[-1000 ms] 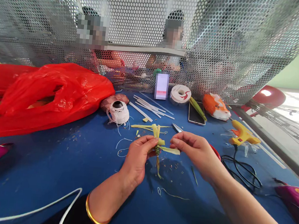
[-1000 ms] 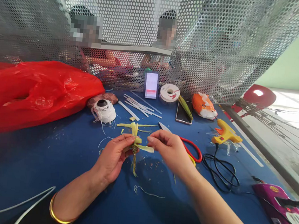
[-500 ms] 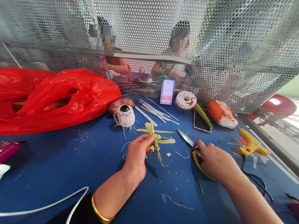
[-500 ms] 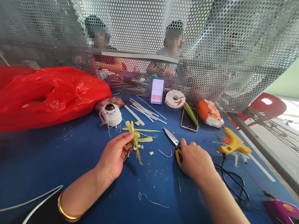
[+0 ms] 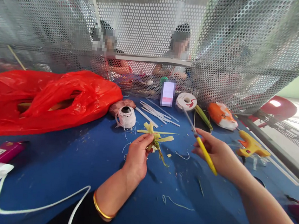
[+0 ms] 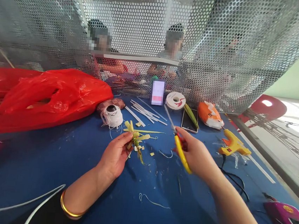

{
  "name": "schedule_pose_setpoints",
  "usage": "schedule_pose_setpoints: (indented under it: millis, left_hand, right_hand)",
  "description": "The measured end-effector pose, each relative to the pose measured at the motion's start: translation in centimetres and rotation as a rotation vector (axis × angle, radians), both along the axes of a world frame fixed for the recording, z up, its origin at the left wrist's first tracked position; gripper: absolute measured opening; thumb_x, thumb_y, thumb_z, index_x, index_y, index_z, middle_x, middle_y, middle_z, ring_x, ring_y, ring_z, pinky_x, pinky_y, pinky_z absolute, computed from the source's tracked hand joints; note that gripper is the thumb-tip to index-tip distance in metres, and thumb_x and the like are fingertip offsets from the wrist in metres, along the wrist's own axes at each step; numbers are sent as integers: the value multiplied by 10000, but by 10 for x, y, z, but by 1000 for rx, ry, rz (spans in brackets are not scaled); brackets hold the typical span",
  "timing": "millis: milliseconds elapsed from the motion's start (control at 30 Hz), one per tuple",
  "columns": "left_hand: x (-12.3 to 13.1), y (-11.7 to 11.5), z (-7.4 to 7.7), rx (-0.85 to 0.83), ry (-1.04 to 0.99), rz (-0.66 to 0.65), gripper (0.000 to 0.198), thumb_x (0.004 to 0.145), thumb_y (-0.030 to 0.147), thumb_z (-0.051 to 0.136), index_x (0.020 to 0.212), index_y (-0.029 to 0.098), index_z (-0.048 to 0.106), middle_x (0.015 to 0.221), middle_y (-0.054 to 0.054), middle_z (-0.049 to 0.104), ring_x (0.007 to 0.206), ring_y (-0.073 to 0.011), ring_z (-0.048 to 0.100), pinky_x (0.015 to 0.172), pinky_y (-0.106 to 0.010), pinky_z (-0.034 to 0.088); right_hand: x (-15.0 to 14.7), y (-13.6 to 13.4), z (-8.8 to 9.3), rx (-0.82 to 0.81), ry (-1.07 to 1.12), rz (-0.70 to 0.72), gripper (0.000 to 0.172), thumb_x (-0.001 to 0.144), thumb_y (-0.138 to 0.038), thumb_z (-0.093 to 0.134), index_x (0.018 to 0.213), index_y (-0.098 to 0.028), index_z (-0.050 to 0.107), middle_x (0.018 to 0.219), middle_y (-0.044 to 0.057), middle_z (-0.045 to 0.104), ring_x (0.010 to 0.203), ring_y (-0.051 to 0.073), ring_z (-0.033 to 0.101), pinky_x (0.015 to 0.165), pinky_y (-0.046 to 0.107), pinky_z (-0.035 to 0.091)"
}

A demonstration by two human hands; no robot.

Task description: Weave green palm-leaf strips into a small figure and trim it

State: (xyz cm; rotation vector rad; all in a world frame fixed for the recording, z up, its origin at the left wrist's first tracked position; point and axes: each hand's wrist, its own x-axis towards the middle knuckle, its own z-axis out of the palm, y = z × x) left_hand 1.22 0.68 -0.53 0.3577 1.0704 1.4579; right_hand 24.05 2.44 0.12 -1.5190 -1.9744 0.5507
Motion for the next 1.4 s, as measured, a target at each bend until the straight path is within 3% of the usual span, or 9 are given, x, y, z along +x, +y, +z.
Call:
schedule_pose_setpoints:
  millis: [100, 267, 567, 900, 1133, 1400]
  left_hand:
    - [-1, 0, 0, 12, -45, 6, 53, 678, 180, 750, 693, 134, 726, 665, -1, 655, 546, -62, 513, 509, -173, 383]
    - [-3, 3, -2, 27, -152, 35, 48, 745, 183, 726, 760, 139, 717, 773, -14, 699, 629, -79, 585, 538, -170, 432]
    - [-3, 2, -3, 13, -214, 33, 77, 834, 134, 626, 794, 144, 690, 763, -24, 715, 663, -109, 650, 620, -212, 523]
    - [-2, 3, -3, 27, -253, 47, 77, 821, 115, 624, 768, 143, 672, 725, -15, 696, 627, -106, 642, 645, -226, 535]
    - [-2, 2, -5, 25, -227, 14, 125, 756, 30, 619, 786, 139, 672, 730, -6, 691, 652, -99, 641, 645, -206, 518]
    - [0, 1, -2, 29, -204, 9, 93, 758, 68, 636, 800, 132, 689, 770, -25, 707, 692, -109, 644, 674, -220, 505]
  right_hand:
    - [-26, -5, -11, -68, 215, 141, 491, 794, -374, 613, 1257, -211, 580, 948, 64, 689, 825, 215, 662, 756, 345, 542]
    - [-50, -16, -15, -94, 192, 77, 499, 739, -418, 681, 1185, -210, 598, 914, 53, 617, 747, 188, 592, 692, 333, 523]
    - [-56, -26, -8, -63, 26, 136, 433, 775, -394, 681, 1171, -261, 568, 932, 29, 563, 712, 171, 556, 686, 329, 487]
    - [-61, -32, -6, -55, -19, 150, 423, 786, -383, 678, 1172, -267, 551, 898, 6, 529, 636, 149, 540, 621, 312, 482]
    - [-63, -34, -8, -49, 14, 167, 429, 816, -414, 653, 1196, -252, 537, 950, 26, 556, 684, 162, 585, 669, 329, 500]
    - [-67, -34, -9, -35, 43, 167, 390, 818, -415, 659, 1152, -241, 558, 954, 43, 572, 730, 178, 585, 688, 336, 499]
